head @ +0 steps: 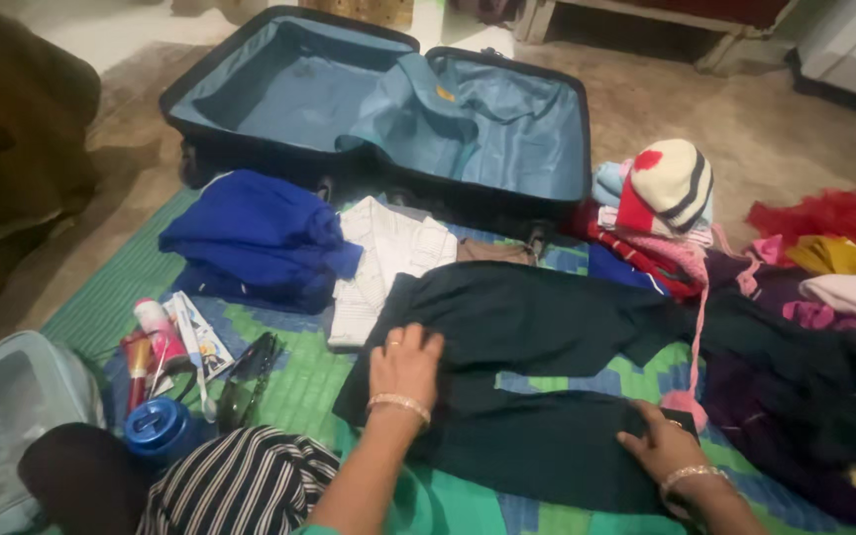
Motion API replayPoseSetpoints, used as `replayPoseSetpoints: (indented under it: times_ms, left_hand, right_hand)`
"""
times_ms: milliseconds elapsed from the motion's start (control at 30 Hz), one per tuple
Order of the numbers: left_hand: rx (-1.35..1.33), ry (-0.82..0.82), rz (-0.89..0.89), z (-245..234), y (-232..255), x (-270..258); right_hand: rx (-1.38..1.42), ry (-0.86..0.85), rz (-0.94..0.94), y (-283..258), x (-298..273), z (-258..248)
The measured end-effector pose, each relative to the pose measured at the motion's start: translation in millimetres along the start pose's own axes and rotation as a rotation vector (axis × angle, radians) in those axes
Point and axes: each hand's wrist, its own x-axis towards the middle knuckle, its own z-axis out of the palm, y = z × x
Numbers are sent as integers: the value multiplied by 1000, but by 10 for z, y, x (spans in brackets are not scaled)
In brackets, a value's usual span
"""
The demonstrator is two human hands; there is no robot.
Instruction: The person folds several pieces of clothing by hand on a green mat next to an open suitcase. Items include a light blue shirt, a red cap, a brown sweater, and a dark green jacket, which are folded and stacked in sequence.
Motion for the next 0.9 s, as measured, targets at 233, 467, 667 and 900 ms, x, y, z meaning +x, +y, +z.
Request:
replayPoseSetpoints:
  times_ms: [233,467,667,900]
  left_hand:
    - [-120,-116,-165,-64,72,315]
    - [-346,201,-30,105,-402,986]
    - [-149,-7,-125,380,-405,1166]
    - [5,113,-126,343,-198,1174]
  right_hand:
    - [11,44,69,122,540,-193]
    - [455,258,106,305,1453,-505]
    - [1207,161,457,496,1986,-319]
    - [1005,529,397,26,1829,-315]
